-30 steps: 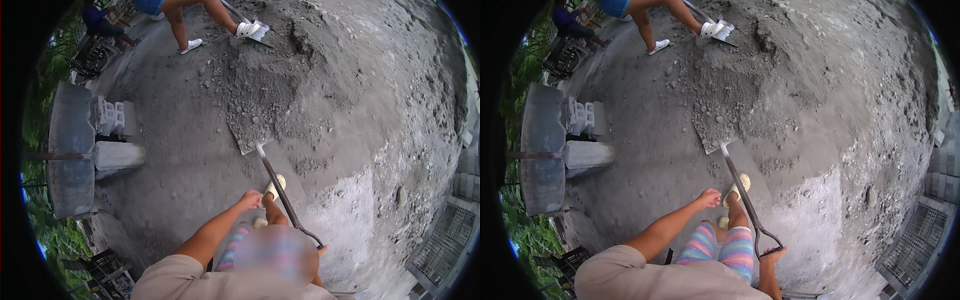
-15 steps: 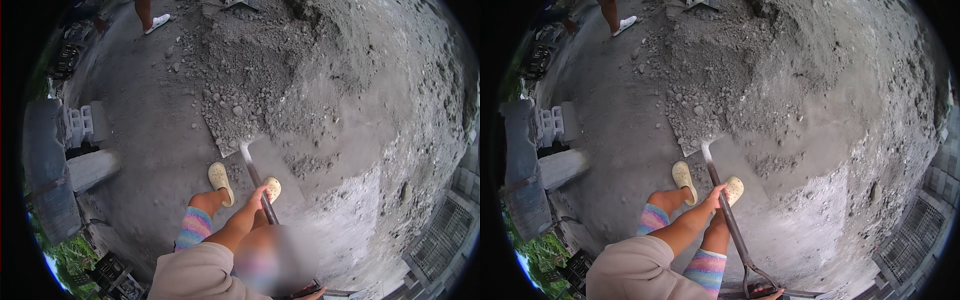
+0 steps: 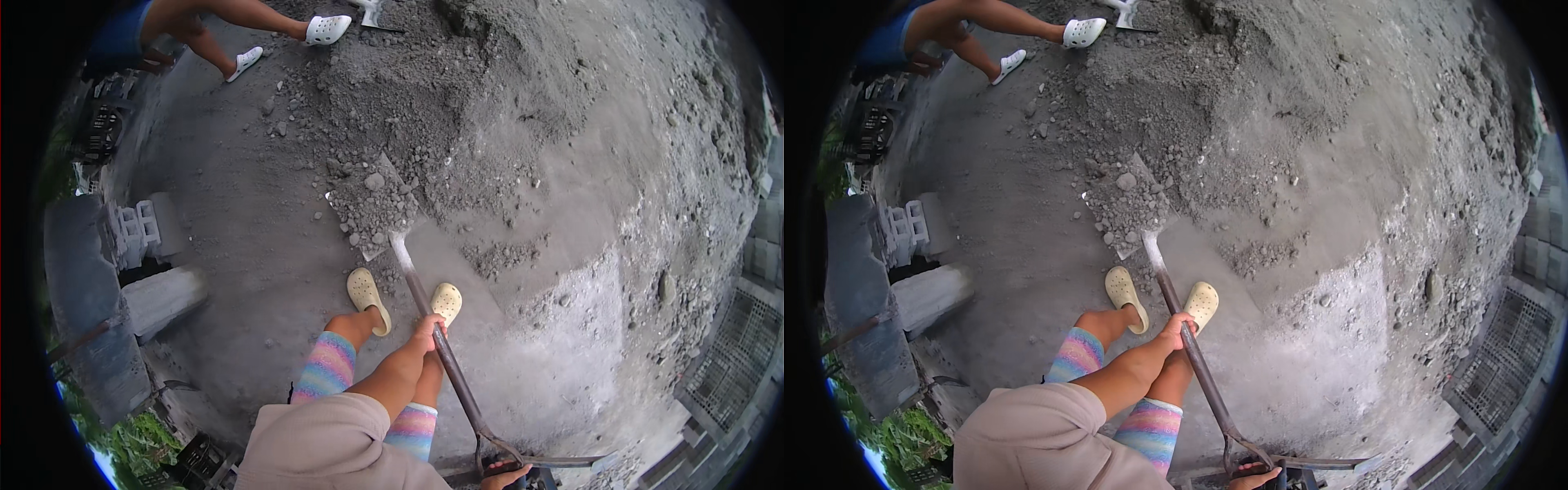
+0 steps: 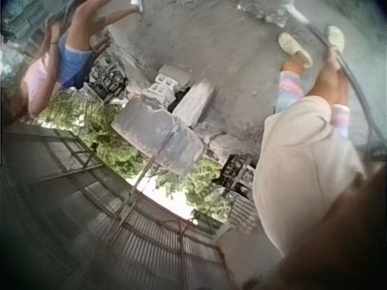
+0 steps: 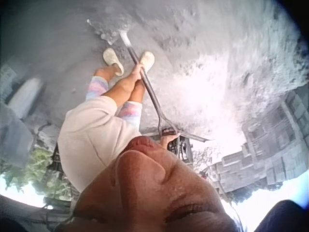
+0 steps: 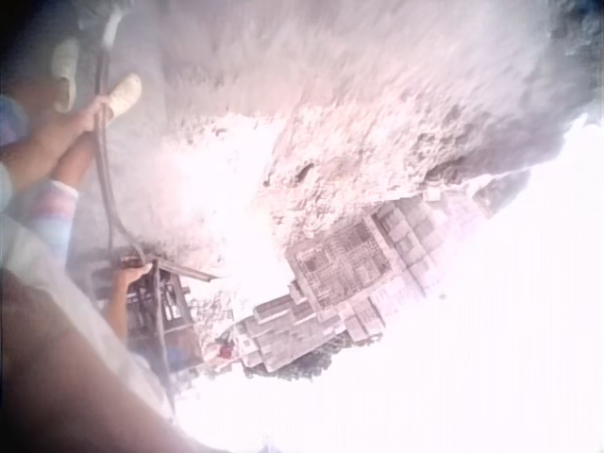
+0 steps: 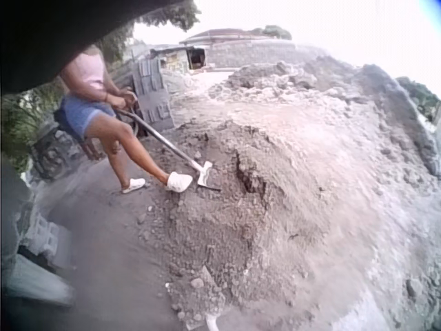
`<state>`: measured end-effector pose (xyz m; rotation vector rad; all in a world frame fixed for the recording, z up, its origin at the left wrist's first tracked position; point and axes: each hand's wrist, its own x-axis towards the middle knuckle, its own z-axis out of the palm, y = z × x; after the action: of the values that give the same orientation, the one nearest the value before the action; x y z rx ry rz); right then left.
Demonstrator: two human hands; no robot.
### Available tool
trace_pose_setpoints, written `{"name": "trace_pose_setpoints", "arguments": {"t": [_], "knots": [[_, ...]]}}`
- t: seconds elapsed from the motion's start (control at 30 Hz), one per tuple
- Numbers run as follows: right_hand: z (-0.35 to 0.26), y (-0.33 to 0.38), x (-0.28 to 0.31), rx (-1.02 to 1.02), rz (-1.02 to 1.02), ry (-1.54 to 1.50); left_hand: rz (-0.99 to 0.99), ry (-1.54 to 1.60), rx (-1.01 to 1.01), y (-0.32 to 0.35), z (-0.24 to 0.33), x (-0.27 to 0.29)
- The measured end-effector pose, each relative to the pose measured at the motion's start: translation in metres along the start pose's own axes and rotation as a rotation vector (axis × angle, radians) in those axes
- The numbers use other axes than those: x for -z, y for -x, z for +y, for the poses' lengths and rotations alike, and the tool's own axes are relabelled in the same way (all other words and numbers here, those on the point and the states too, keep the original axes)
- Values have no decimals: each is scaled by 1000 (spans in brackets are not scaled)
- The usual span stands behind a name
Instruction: The person uses a shovel to scoop a pile of dry concrete mix and repeatedly transfers it into a stationary cement mixer. Another person nearby also shovels material into the same mixer. The camera wearer continues loading the mixer until the end of the clip.
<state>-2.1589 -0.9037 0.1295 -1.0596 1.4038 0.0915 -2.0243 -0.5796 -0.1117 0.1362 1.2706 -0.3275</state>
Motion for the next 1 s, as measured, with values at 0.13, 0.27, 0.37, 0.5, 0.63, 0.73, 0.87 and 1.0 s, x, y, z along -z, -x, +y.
{"name": "trace_pose_setpoints", "arguments": {"t": [0.13, 0.27, 0.37, 0.5, 0.63, 0.73, 0.87, 1.0], "knots": [[-14, 28, -35, -42, 121, 129, 31, -35, 68, 62, -6, -19], [-37, 48, -75, -18, 83, 230, 32, -64, -9, 142, -32, -42], [-49, 73, -103, 24, 30, 288, 27, -22, 125, 179, -48, -36], [-42, 119, -140, 90, -44, 358, -103, 55, 206, 216, -61, -3], [-12, 168, -164, 161, -67, 361, -199, 54, 191, 244, -40, 21], [24, 212, -181, 175, -113, 383, -88, 93, 77, 253, -4, 58], [74, 256, -197, 158, -220, 416, -12, 229, -69, 312, 113, 108], [123, 300, -232, 105, -417, 405, 112, 418, -507, 394, 296, 177]]}}
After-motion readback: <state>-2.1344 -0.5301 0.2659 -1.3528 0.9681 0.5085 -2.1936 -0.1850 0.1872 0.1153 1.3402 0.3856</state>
